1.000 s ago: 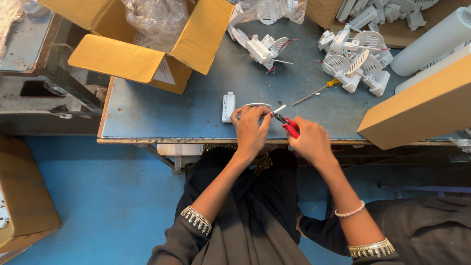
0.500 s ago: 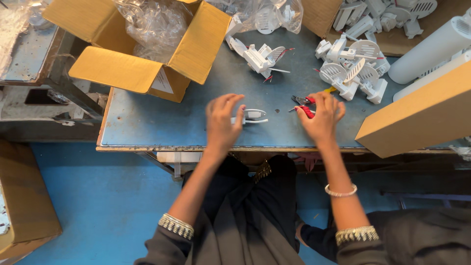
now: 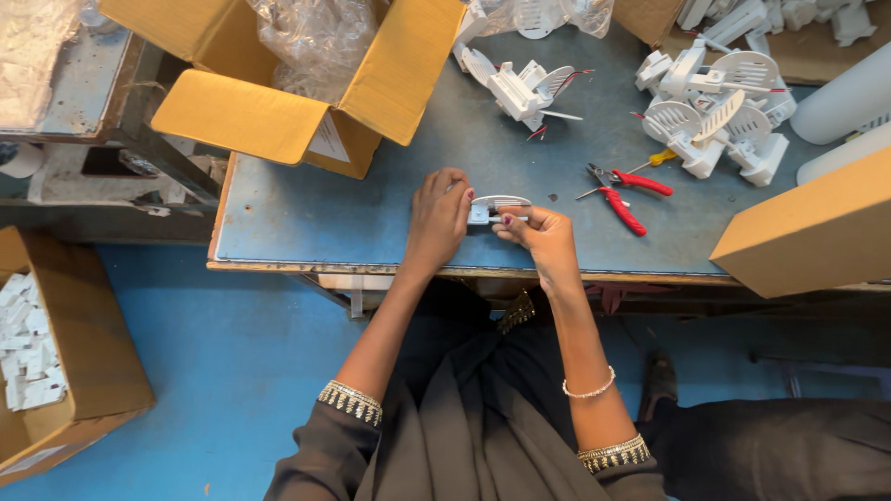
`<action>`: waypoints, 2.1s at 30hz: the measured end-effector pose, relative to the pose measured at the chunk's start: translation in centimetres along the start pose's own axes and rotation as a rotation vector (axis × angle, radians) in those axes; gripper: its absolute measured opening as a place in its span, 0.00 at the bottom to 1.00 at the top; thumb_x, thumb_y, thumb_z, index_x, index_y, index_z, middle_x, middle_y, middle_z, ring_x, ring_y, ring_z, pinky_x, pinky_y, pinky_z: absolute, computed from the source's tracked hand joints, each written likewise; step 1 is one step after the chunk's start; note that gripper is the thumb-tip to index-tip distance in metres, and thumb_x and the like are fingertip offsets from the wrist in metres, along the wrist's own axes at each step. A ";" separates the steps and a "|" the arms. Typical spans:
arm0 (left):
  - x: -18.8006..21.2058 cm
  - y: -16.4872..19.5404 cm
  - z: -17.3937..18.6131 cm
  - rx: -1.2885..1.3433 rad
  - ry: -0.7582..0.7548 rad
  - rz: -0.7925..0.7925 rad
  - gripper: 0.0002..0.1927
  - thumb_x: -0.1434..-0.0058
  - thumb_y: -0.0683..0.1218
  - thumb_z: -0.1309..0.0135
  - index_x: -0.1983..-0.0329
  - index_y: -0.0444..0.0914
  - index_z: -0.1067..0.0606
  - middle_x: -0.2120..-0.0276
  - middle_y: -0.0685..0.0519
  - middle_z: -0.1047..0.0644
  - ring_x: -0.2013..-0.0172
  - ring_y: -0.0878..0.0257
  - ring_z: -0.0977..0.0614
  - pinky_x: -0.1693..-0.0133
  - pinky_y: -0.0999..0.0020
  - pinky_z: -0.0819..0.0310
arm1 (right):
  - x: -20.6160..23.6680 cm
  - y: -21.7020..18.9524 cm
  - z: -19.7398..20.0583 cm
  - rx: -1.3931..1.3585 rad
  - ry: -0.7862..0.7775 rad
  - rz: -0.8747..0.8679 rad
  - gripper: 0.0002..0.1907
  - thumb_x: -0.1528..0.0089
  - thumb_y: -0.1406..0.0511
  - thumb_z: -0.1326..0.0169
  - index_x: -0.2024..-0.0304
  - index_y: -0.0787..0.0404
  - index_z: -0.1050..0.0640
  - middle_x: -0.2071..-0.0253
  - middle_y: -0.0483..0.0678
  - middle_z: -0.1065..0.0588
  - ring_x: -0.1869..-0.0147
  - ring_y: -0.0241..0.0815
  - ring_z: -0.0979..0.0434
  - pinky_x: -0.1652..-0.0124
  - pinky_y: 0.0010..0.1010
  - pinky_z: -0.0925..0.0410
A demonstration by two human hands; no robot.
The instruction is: The person assembles white plastic electrical components by inserting white rods into circular bases and trimming them with pliers. They repeat this process for several units, placing finished pieces on the table.
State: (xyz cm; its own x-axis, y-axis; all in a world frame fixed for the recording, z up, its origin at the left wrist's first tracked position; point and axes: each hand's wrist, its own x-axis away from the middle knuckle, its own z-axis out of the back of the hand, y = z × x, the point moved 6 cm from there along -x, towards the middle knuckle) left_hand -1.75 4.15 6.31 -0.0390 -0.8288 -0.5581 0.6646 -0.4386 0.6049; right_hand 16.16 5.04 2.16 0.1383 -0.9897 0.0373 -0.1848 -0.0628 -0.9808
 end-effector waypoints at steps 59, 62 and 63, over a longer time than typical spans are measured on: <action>0.1 -0.4 1.2 0.092 0.016 0.090 0.10 0.31 0.46 0.49 0.51 0.36 0.26 0.37 0.46 0.31 0.37 0.47 0.30 0.39 0.52 0.38 | 0.4 -1.8 -1.3 0.061 0.104 0.207 0.07 0.33 0.70 0.45 0.63 0.69 0.21 0.62 0.50 0.20 0.60 0.37 0.18 0.57 0.27 0.23; 0.1 -1.2 2.0 0.264 0.114 0.114 0.21 0.27 0.51 0.52 0.37 0.35 0.31 0.31 0.42 0.36 0.31 0.46 0.35 0.33 0.51 0.41 | -0.7 -4.6 -0.5 0.121 0.124 0.325 0.07 0.32 0.70 0.47 0.63 0.68 0.22 0.65 0.49 0.20 0.63 0.36 0.18 0.60 0.26 0.23; 0.1 -1.7 2.0 0.327 0.120 0.148 0.22 0.27 0.53 0.53 0.36 0.36 0.32 0.30 0.43 0.37 0.31 0.47 0.36 0.34 0.52 0.41 | -1.5 -6.0 0.3 0.168 0.142 0.375 0.07 0.31 0.70 0.47 0.64 0.68 0.23 0.66 0.49 0.21 0.64 0.36 0.19 0.61 0.26 0.24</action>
State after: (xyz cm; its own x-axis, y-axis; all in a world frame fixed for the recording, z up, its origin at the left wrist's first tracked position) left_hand -4.38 4.13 6.39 0.1403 -0.8534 -0.5020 0.3824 -0.4210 0.8225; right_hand 17.33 6.92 7.98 -0.0453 -0.9486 -0.3131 -0.0338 0.3147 -0.9486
